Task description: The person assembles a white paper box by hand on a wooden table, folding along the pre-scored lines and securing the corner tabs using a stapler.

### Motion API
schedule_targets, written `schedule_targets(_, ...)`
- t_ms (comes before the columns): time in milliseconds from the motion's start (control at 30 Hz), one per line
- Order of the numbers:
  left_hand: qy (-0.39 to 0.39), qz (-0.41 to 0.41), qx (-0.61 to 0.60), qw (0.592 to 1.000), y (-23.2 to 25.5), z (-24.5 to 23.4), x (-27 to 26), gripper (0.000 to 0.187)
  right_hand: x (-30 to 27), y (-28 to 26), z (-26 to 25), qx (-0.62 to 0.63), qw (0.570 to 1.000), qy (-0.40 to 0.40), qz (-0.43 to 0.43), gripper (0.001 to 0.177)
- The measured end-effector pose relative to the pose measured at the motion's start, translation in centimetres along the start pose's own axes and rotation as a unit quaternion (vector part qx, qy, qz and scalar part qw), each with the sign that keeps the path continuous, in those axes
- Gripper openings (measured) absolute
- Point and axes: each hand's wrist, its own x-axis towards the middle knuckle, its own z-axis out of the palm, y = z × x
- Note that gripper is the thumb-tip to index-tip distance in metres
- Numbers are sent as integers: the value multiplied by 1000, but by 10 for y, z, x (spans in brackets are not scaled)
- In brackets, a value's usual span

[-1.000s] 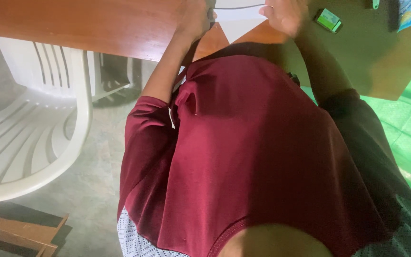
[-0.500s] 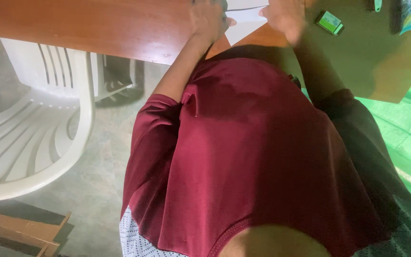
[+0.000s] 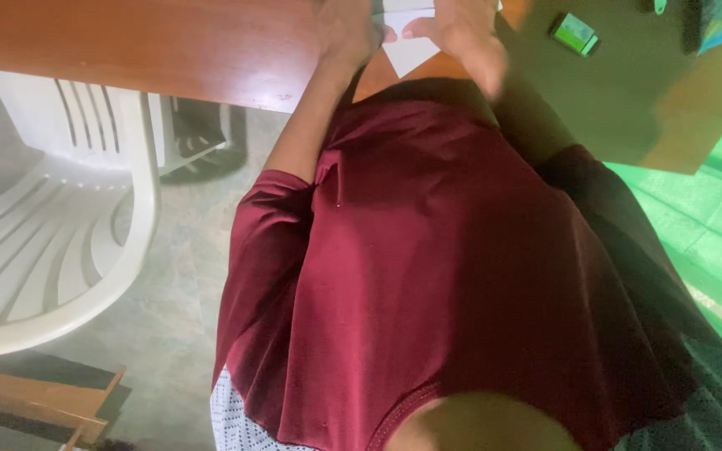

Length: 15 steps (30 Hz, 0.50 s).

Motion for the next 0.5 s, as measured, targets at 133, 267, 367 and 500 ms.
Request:
schedule_targets(133, -1, -34, -30, 999, -12, -4, -6, 24, -3, 21, 1, 14, 999, -3, -36, 75)
schedule_targets(267, -35, -140, -178, 973, -25, 4, -12, 17, -18, 48, -2, -4, 999, -27, -27, 78)
schedule_targets(367, -22, -149, -208, 966, -36, 7, -5, 13, -10, 57, -14, -33, 999, -20, -31, 81)
schedule_targets(500, -20, -4, -55, 998, -44, 16, -12, 17, -19, 58, -21, -70, 997, -15, -28, 85)
